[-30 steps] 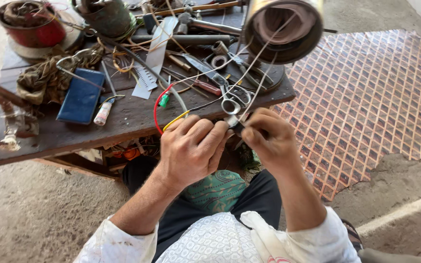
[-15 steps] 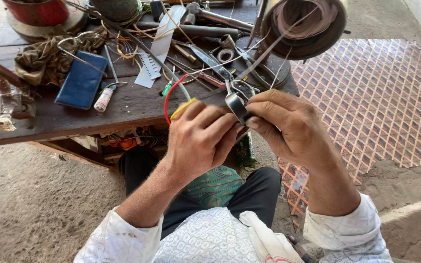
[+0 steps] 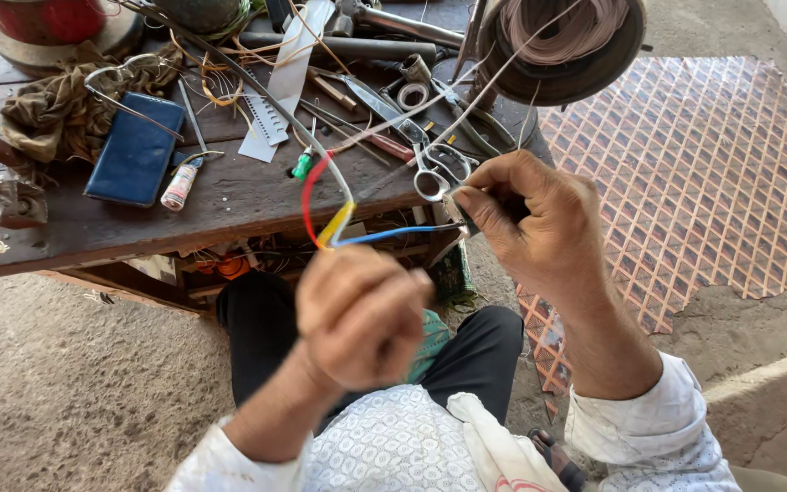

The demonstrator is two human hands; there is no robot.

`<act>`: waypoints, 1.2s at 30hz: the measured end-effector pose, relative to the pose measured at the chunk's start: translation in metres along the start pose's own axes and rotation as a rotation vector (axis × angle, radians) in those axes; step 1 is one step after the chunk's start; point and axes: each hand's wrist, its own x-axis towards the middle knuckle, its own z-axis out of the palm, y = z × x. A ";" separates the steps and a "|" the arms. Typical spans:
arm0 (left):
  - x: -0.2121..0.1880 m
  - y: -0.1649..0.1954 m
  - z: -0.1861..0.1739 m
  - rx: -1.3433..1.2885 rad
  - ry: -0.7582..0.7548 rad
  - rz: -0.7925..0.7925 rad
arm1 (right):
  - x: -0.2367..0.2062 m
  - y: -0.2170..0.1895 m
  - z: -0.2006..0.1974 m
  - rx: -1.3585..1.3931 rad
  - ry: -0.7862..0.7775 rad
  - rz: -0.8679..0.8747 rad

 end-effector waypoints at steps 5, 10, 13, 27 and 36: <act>-0.030 -0.001 0.039 -0.465 -0.115 -0.583 | -0.002 0.000 -0.001 0.118 -0.055 0.038; -0.011 -0.027 0.049 -0.796 0.024 -0.593 | 0.003 -0.005 -0.008 0.038 -0.110 -0.001; 0.002 -0.032 0.045 -0.560 -0.031 -0.507 | 0.009 0.000 -0.024 0.118 -0.279 -0.248; -0.004 -0.039 0.042 -0.453 -0.188 -0.489 | -0.003 0.009 -0.005 -0.037 -0.137 -0.233; -0.025 -0.034 0.056 -1.176 -0.124 -0.989 | -0.001 0.016 -0.015 0.000 -0.177 -0.346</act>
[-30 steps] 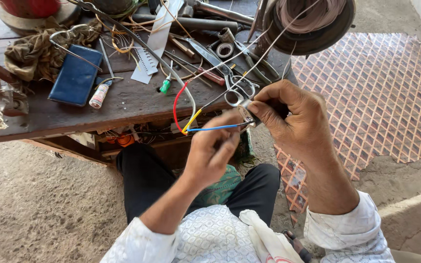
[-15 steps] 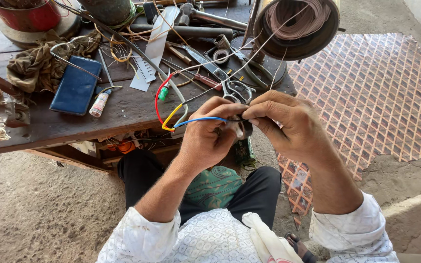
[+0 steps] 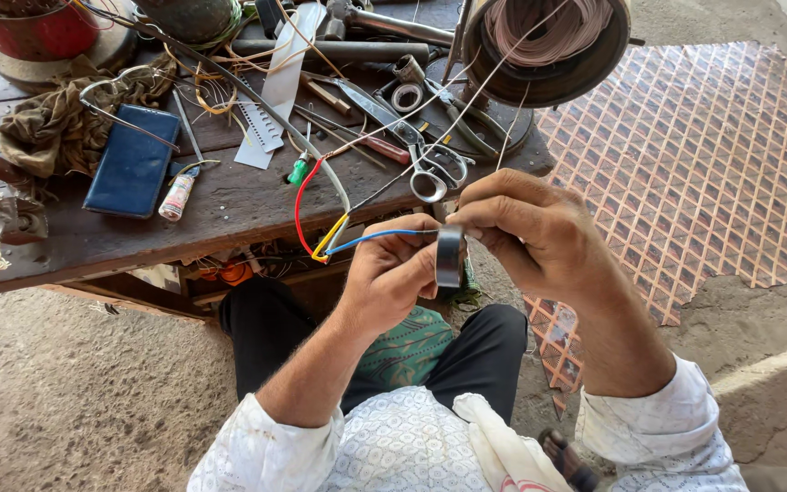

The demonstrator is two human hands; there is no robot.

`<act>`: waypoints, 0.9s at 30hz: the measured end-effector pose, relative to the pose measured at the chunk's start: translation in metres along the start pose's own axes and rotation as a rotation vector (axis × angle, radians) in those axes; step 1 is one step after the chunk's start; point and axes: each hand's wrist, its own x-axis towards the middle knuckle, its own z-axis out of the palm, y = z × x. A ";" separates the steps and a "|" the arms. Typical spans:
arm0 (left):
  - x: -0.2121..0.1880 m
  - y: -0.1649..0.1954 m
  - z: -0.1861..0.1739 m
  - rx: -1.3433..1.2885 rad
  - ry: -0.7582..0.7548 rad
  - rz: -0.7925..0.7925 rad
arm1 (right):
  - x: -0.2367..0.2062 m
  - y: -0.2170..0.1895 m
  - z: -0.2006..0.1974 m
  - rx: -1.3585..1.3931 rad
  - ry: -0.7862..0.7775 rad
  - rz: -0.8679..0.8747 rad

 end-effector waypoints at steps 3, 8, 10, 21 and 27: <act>0.002 0.001 0.002 0.027 0.049 0.004 | 0.000 0.000 -0.001 -0.103 0.070 -0.084; 0.004 0.006 0.012 0.222 0.235 0.189 | 0.002 -0.005 0.004 -0.228 0.091 -0.089; 0.004 0.008 0.017 0.301 0.230 0.356 | 0.004 -0.009 0.007 -0.259 0.087 -0.027; 0.006 0.026 -0.002 0.211 0.008 0.284 | 0.010 -0.005 -0.002 0.013 -0.009 0.057; 0.010 0.029 -0.006 0.713 0.016 0.497 | 0.005 0.001 0.004 0.030 0.029 0.047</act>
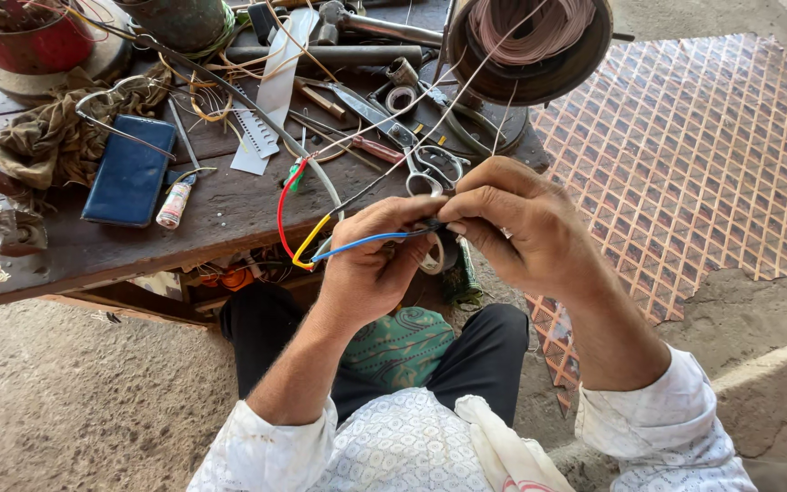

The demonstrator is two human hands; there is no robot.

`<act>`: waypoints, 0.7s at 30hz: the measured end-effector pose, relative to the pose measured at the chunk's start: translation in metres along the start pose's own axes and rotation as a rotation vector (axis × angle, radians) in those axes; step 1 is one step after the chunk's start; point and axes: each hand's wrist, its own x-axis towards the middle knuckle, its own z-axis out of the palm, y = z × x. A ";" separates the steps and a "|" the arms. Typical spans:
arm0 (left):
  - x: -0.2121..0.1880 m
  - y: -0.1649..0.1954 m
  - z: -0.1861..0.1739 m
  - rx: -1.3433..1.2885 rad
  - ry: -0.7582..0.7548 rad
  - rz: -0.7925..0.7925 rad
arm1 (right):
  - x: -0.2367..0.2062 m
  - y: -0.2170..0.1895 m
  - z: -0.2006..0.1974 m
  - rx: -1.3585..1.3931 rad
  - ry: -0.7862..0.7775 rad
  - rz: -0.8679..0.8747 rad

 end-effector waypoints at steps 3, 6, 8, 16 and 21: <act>-0.005 -0.002 0.003 0.060 0.000 0.068 | -0.002 -0.001 0.006 -0.057 0.023 -0.020; -0.020 -0.005 0.016 -0.316 0.041 -0.172 | -0.004 -0.004 0.008 -0.061 0.047 -0.021; -0.030 -0.008 0.024 -0.581 0.069 -0.335 | -0.005 -0.004 0.008 -0.053 0.068 -0.031; -0.027 -0.020 0.035 -0.877 0.210 -0.544 | -0.009 0.000 0.008 -0.108 0.108 -0.136; -0.021 -0.007 0.037 -0.507 0.313 -0.351 | -0.009 -0.005 0.009 -0.233 0.130 -0.101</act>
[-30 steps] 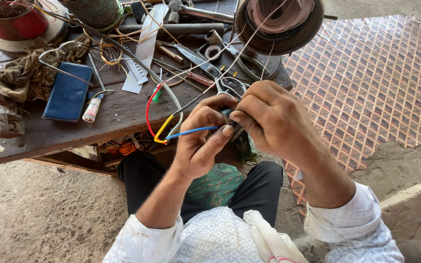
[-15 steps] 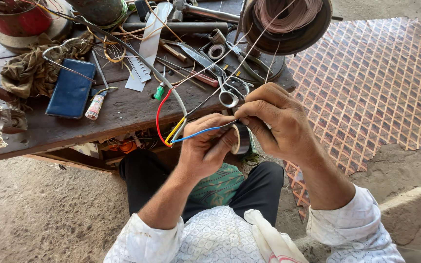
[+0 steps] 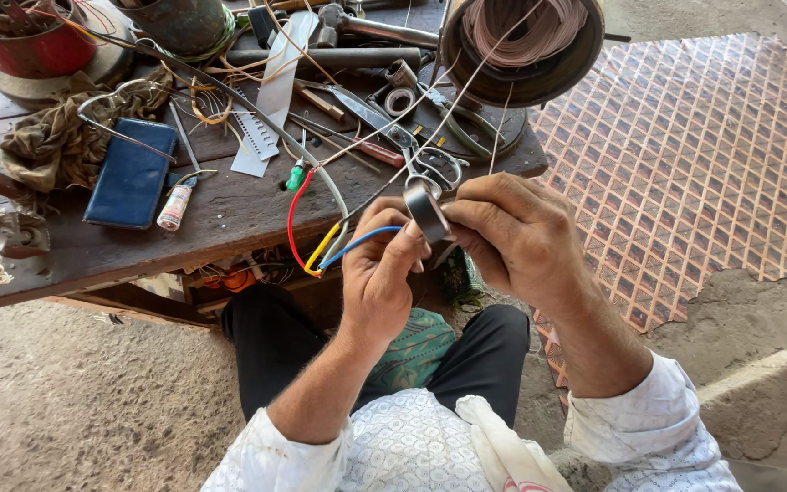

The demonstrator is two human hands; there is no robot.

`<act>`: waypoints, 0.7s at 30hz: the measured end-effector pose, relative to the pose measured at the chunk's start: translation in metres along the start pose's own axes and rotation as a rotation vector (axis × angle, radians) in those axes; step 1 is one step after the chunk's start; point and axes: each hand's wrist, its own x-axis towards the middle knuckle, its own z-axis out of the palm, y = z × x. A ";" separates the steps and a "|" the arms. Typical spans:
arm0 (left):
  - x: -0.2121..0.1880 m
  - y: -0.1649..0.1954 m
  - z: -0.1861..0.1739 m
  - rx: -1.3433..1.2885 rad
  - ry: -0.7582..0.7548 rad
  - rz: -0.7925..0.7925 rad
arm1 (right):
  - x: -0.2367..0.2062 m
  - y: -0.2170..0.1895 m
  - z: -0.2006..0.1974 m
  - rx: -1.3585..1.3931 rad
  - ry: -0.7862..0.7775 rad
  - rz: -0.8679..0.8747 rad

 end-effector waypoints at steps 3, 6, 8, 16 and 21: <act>0.003 0.004 0.004 0.127 -0.022 0.181 | 0.005 -0.005 0.000 -0.049 -0.035 0.046; 0.005 0.008 0.002 0.279 -0.069 0.338 | 0.010 -0.010 0.000 -0.138 -0.117 0.087; 0.007 0.011 -0.002 0.324 -0.092 0.366 | 0.013 -0.011 -0.001 -0.176 -0.168 0.117; 0.011 0.026 -0.012 0.046 -0.155 0.063 | 0.012 0.000 -0.010 0.320 -0.162 0.148; 0.017 0.030 -0.014 0.383 -0.246 0.284 | 0.006 0.001 -0.004 0.264 -0.134 0.171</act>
